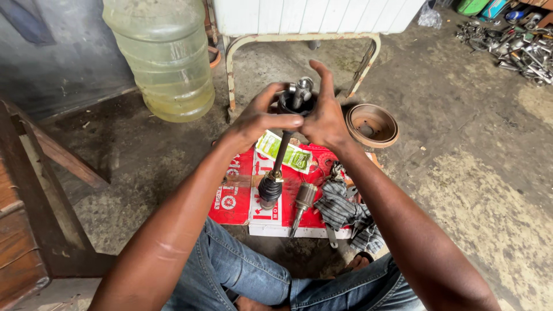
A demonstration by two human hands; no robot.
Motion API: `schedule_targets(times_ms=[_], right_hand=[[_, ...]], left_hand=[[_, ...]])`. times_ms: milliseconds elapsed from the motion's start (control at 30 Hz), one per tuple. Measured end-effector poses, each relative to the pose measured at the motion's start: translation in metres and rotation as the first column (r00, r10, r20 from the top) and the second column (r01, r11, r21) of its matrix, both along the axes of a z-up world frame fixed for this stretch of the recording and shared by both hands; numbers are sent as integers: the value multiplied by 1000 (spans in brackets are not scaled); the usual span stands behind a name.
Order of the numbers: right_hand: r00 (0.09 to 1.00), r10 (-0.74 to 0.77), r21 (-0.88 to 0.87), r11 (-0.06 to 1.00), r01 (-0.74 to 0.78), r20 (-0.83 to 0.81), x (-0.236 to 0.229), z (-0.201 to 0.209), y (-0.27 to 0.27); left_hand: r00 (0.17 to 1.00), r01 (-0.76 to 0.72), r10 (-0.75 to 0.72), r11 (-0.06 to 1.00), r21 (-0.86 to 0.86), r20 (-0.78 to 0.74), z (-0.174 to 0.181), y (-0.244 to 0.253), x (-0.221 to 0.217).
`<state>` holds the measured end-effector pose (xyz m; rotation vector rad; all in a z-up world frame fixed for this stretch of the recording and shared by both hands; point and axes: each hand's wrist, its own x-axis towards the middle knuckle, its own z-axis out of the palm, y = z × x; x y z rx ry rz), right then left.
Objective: The person applies grease from a packet to a joint and then slides a rubber boot and a metal housing onto an axle shaft by hand.
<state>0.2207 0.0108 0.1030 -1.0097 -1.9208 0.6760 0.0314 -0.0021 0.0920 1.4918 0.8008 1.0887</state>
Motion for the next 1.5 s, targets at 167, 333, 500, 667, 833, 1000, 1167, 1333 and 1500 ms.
schedule_targets(times_ms=[167, 333, 500, 667, 833, 1000, 1167, 1333, 1500], right_hand=[[986, 140, -11, 990, -142, -85, 12, -9, 6], [988, 151, 93, 985, -146, -44, 5, -3, -2], [990, 139, -163, 977, -140, -16, 1, 3, -16], [983, 85, -334, 942, -27, 163, 6, -11, -25], [983, 45, -423, 906, 35, 178, 23, -37, -16], [983, 111, -479, 877, -27, 148, 33, -70, -2], [806, 159, -456, 877, 150, 570, 9, -96, -26], [652, 20, -309, 891, 332, 758, -27, -98, -62], [587, 126, -86, 992, -96, 800, -65, -141, -99]], left_hand=[[997, -38, 37, 999, -21, -63, 9, 5, 14], [999, -18, 17, 1000, -25, -47, -1, 2, 7], [999, 16, -15, 1000, -21, 32, -10, 2, 0], [1000, -7, 8, 996, 89, -4, -17, 9, 9], [1000, -7, 9, 990, 144, -15, -24, 10, 9], [998, -46, 51, 992, 121, -31, -23, 11, 9], [994, -106, 106, 989, 103, 4, -23, 6, 2], [996, -92, 90, 984, 152, 20, -26, 6, 3], [994, -106, 108, 991, 78, -22, -24, 11, 6]])
